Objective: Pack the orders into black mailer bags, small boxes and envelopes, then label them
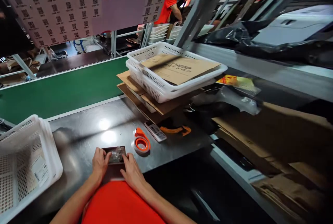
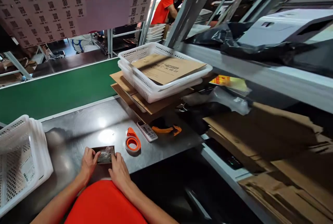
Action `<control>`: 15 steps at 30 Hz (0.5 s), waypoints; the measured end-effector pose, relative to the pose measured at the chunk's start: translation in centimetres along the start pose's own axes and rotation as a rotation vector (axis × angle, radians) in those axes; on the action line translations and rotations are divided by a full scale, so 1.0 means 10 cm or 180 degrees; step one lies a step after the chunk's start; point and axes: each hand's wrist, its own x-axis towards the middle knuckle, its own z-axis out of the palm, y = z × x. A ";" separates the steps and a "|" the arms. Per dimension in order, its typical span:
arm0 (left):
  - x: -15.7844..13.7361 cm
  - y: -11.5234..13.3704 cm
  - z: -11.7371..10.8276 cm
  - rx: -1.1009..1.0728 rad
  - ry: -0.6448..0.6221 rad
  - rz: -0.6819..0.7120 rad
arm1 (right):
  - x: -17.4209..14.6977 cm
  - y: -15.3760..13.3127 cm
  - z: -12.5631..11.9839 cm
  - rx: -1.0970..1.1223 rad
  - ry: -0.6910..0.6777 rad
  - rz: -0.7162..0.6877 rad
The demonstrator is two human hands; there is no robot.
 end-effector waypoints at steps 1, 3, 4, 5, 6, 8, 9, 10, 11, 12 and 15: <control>0.03 0.03 -0.04 0.0146 -0.0124 0.0068 | 0.02 -0.01 -0.01 -0.0161 -0.0020 -0.0021; 0.09 0.09 -0.11 0.0557 -0.0390 0.0224 | 0.05 -0.03 -0.03 -0.0500 -0.0041 -0.0037; 0.11 0.12 -0.15 0.0741 -0.0486 0.0287 | 0.07 -0.05 -0.04 -0.0639 -0.0055 -0.0029; 0.13 0.15 -0.18 0.0882 -0.0540 0.0330 | 0.09 -0.06 -0.04 -0.0741 -0.0058 -0.0008; 0.15 0.18 -0.20 0.1001 -0.0571 0.0350 | 0.12 -0.08 -0.04 -0.0809 -0.0051 0.0021; 0.17 0.24 -0.23 0.1174 -0.0601 0.0325 | 0.19 -0.11 -0.03 -0.0903 -0.0015 0.0075; 0.18 0.27 -0.23 0.1237 -0.0600 0.0283 | 0.22 -0.12 -0.03 -0.0951 0.0000 0.0087; 0.19 0.30 -0.22 0.1309 -0.0599 0.0250 | 0.25 -0.13 -0.03 -0.1002 0.0014 0.0092; 0.19 0.33 -0.21 0.1375 -0.0608 0.0250 | 0.28 -0.13 -0.03 -0.1052 0.0020 0.0083; 0.19 0.36 -0.20 0.1408 -0.0643 0.0301 | 0.31 -0.13 -0.03 -0.1098 0.0012 0.0063; 0.21 0.43 -0.11 0.1172 -0.1104 0.0906 | 0.35 -0.09 -0.04 -0.1229 0.0033 0.0008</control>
